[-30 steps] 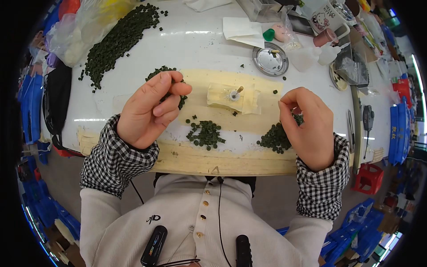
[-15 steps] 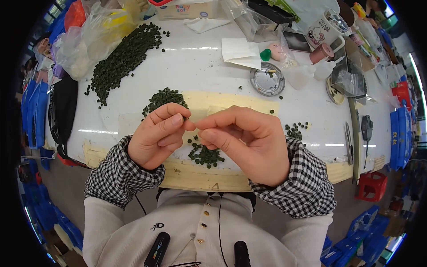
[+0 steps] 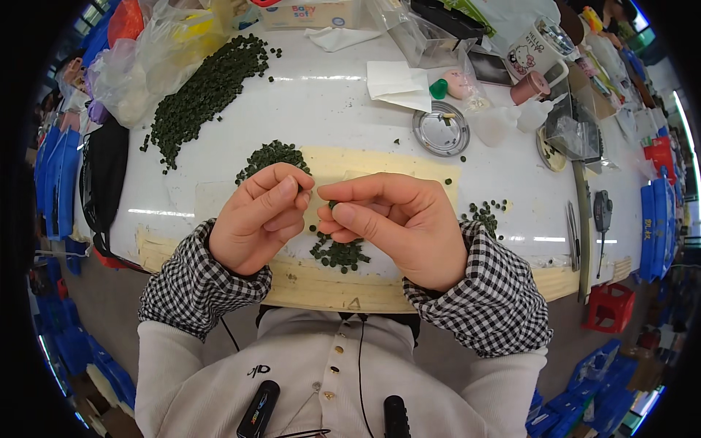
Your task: Sort small green plastic components and place them into a jig on a workbench.
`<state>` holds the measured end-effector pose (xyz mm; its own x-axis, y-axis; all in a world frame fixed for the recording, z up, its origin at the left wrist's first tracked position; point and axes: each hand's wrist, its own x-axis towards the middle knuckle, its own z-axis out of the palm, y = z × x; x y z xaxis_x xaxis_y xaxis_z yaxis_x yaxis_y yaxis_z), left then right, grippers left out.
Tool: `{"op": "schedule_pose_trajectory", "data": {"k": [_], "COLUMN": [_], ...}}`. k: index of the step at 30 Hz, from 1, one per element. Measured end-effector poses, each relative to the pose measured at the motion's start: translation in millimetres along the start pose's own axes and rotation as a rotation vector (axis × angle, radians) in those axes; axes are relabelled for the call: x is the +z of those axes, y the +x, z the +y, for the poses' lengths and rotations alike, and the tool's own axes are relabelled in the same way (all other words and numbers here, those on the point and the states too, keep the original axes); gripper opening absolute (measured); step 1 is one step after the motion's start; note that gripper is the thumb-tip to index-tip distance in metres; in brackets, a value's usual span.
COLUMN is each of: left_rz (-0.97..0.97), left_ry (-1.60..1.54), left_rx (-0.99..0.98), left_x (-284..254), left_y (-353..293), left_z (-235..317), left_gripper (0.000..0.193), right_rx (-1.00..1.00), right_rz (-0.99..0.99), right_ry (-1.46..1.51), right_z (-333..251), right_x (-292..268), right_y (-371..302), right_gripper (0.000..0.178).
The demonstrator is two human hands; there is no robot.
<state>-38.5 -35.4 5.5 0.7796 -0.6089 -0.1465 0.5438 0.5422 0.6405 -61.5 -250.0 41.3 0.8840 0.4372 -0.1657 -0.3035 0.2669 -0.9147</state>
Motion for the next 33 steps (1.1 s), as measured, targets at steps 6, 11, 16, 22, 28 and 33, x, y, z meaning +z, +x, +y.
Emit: {"op": "schedule_pose_trajectory", "data": {"k": [6,11,16,22,28,33], "left_rz": [-0.002,-0.019,-0.068,-0.026,0.034,0.020], "left_ry": [0.032,0.010,0.015,0.033,0.124,0.158], "left_rx": [-0.015,-0.020,-0.014,-0.031,0.020,0.043], "left_x": [3.1,4.6,-0.4,4.5,4.8,3.8], "left_y": [0.5,-0.9,-0.9,-1.7,-3.1,-3.5], "left_z": [-0.3,-0.5,-3.1,0.8,-1.2,-0.8], "left_gripper": [0.019,0.021,0.021,0.018,0.018,0.017], "right_rx": [-0.043,-0.049,-0.071,-0.088,-0.111,-0.116], "right_rz": [0.041,0.035,0.029,0.048,0.043,0.086], "right_ry": [0.007,0.005,0.008,-0.023,-0.009,-0.017], "right_z": [0.9,-0.5,1.3,1.8,3.7,5.3], "right_x": [0.7,2.7,1.6,2.0,1.7,3.9], "right_y": [-1.3,-0.6,-1.6,-1.4,-0.8,-1.3], "right_gripper": [0.022,0.020,0.021,0.021,0.020,0.020]}}
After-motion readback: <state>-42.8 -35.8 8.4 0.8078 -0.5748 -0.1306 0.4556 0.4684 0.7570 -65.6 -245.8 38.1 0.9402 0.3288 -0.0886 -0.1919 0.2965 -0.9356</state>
